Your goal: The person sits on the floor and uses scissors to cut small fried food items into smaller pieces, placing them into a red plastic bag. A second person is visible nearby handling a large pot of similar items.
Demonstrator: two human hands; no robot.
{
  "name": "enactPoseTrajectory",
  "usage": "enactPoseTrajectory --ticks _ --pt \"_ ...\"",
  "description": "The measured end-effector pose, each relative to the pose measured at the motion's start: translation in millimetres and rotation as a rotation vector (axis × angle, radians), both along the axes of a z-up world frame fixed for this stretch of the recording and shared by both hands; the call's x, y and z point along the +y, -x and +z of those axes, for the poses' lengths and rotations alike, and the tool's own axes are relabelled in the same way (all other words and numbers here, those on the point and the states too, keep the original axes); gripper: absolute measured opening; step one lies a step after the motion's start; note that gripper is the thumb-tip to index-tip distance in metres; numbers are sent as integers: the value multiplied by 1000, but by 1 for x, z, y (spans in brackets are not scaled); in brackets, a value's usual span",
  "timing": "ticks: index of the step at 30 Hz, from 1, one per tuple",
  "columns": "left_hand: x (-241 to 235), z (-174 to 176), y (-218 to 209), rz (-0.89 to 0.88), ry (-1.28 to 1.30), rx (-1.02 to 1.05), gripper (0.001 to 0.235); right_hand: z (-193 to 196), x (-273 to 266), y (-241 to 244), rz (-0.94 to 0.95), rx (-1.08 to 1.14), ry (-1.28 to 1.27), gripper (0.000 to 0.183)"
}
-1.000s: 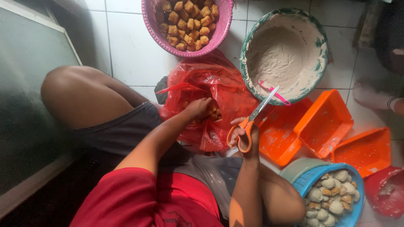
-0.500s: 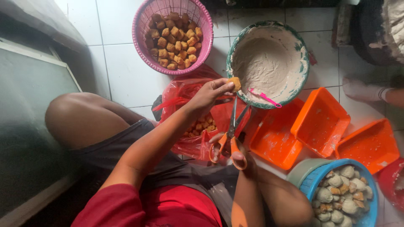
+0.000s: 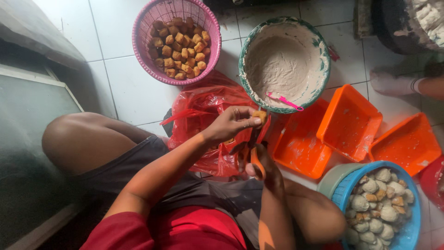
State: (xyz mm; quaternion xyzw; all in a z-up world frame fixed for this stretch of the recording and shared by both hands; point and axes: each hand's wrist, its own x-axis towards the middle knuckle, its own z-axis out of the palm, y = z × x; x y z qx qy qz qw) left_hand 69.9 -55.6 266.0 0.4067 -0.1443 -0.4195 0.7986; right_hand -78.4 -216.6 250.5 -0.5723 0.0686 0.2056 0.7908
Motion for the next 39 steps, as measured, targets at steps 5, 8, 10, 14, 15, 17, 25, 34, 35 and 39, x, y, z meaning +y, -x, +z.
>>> enactPoseTrajectory --ticks 5,8,10,14,15,17,25,34,35,39 --pt "3 12 3 28 -92 -78 29 -7 -3 -9 16 57 13 32" --pt "2 22 7 71 -169 -217 32 -10 2 -12 -104 150 33 23" --pt "1 25 10 52 -277 -114 33 -12 8 -11 -130 85 66 25" --pt "3 16 7 158 -177 -190 28 -12 12 -13 -157 77 39 26" --pt "5 12 6 140 -143 -120 31 -12 13 -13 -145 65 -12 27" --pt "6 0 6 119 -107 -21 36 -13 12 -14 -124 43 -115 29" --pt "2 -89 9 319 -326 -79 18 -26 23 -29 -159 276 -134 36" --pt "60 -134 -127 810 -712 -258 54 -23 25 -27 -139 186 44 58" --pt "71 -134 -136 884 -941 -486 60 -23 23 -27 -146 184 34 58" --pt "80 -165 -128 534 -899 -560 46 -33 13 -25 -231 205 -73 57"
